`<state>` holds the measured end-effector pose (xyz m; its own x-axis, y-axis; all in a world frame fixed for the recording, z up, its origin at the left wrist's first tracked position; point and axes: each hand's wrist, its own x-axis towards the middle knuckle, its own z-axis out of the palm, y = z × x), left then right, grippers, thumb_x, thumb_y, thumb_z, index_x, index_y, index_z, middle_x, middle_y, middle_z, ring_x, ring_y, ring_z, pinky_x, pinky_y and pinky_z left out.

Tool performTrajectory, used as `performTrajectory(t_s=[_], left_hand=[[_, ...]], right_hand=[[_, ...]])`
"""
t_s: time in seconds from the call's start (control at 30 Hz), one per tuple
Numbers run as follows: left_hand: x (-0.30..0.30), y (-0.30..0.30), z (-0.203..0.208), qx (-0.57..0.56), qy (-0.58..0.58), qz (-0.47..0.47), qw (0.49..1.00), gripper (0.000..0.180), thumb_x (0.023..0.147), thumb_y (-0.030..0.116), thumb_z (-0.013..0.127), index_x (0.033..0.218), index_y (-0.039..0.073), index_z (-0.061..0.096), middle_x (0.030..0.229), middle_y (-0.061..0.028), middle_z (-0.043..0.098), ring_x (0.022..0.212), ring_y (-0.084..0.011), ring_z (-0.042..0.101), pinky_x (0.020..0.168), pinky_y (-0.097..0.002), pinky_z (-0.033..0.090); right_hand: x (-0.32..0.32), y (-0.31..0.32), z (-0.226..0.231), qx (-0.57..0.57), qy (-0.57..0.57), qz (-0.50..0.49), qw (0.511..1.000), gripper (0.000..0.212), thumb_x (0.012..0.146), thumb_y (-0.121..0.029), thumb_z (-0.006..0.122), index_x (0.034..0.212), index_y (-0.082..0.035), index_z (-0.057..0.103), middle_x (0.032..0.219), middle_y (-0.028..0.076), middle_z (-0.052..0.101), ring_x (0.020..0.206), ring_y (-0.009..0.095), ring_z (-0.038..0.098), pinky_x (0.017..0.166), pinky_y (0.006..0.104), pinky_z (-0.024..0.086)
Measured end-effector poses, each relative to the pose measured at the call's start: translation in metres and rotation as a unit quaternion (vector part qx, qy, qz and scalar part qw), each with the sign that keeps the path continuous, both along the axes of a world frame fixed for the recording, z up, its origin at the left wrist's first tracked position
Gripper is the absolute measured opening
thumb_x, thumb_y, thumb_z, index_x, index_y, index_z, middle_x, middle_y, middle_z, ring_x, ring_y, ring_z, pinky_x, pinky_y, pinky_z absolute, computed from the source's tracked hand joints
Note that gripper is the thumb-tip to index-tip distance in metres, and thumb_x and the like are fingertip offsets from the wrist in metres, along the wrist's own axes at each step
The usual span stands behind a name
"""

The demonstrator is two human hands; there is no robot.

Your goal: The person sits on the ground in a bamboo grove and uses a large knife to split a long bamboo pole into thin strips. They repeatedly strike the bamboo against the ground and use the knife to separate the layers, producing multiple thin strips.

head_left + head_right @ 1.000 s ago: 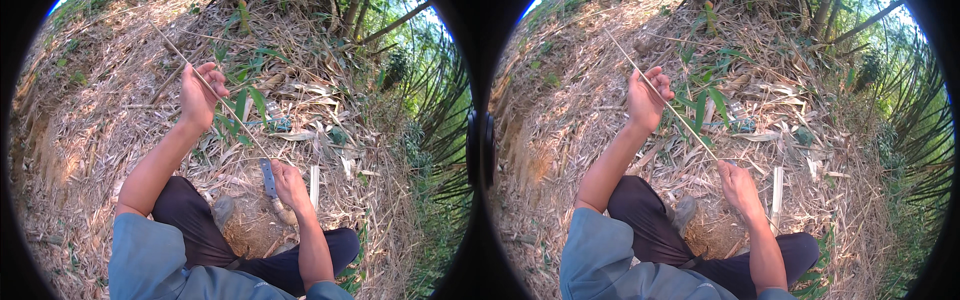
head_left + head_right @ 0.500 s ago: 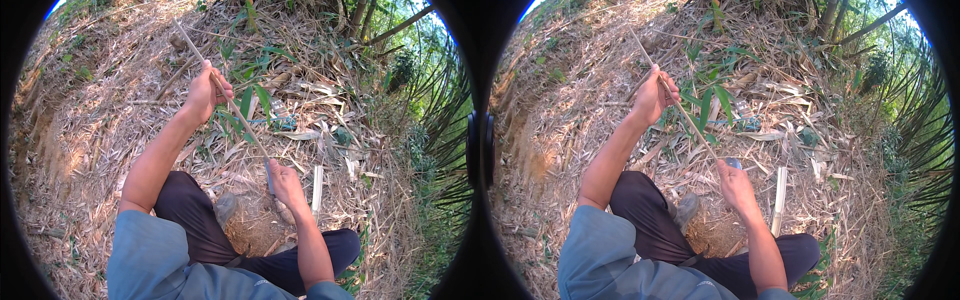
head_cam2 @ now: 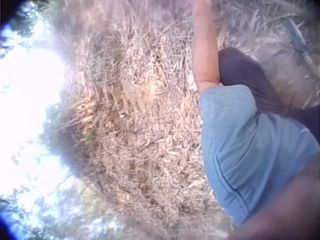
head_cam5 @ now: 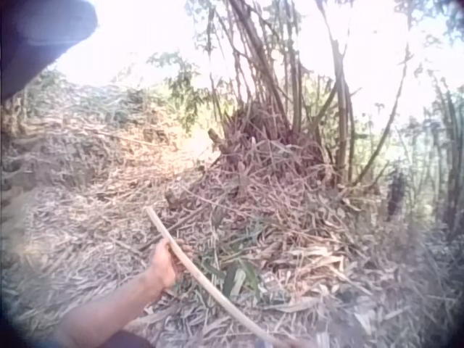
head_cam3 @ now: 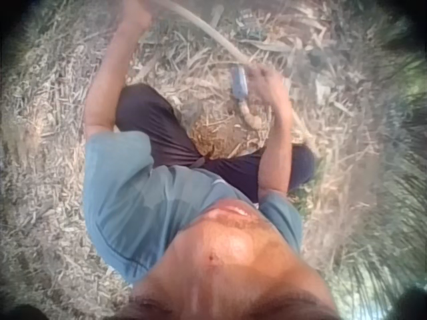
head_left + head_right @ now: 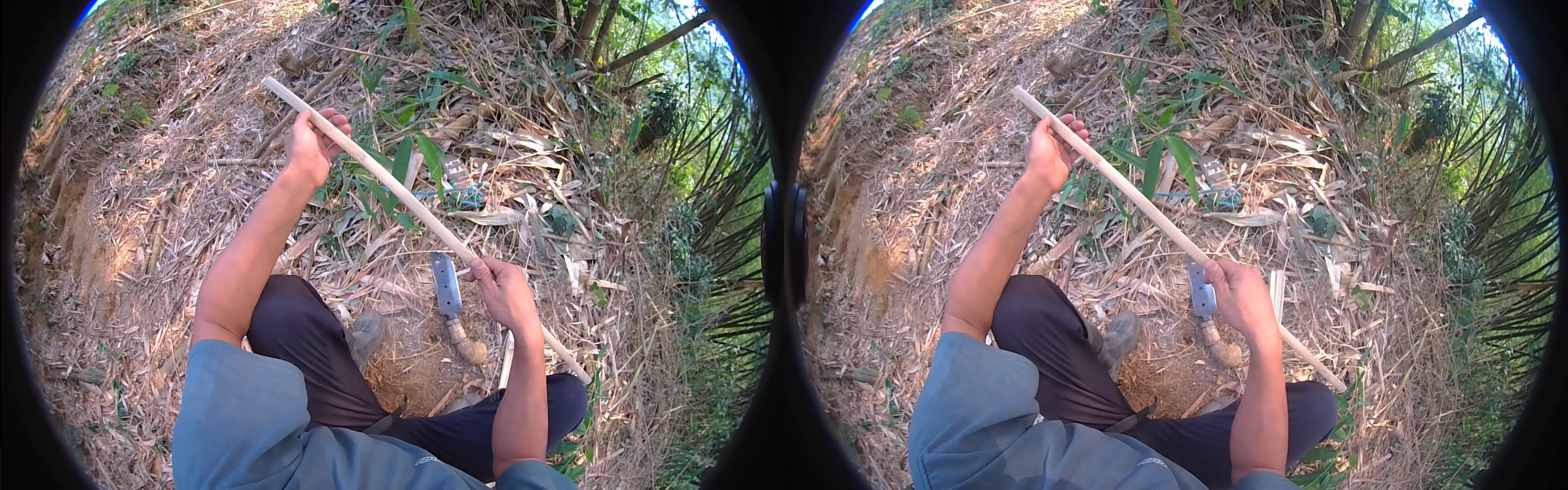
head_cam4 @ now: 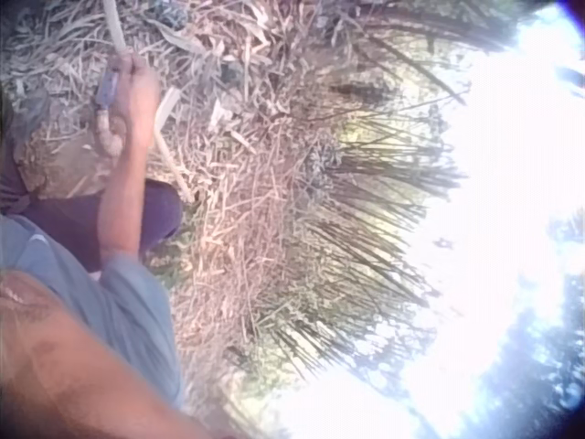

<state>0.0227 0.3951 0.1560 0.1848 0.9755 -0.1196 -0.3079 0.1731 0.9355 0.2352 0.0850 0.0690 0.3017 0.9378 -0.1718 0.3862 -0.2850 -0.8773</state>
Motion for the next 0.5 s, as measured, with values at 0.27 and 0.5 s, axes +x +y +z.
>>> performTrajectory(t_s=[0.27, 0.5], left_hand=[[0.008, -0.011, 0.006, 0.057, 0.05, -0.028, 0.997, 0.042, 0.11, 0.033, 0.035, 0.122, 0.002, 0.059, 0.103, -0.0129, 0.07, 0.095, -0.0248, 0.069, 0.089, -0.0412, 0.056], [0.015, -0.024, 0.015, 0.096, 0.086, -0.058, 0.99, 0.041, 0.11, 0.032, 0.038, 0.128, 0.002, 0.059, 0.109, -0.0134, 0.071, 0.098, -0.0231, 0.068, 0.09, -0.0409, 0.055]], right_hand=[[0.019, -0.007, -0.012, 0.003, 0.089, -0.02, 0.996, 0.043, 0.102, -0.038, 0.061, 0.093, 0.003, 0.067, 0.068, 0.007, 0.058, 0.065, 0.014, 0.05, 0.062, 0.0353, 0.044], [0.024, -0.008, -0.014, -0.016, 0.125, -0.028, 0.992, 0.034, 0.097, -0.035, 0.068, 0.095, -0.001, 0.066, 0.067, 0.002, 0.06, 0.062, 0.01, 0.049, 0.058, 0.0304, 0.042]])
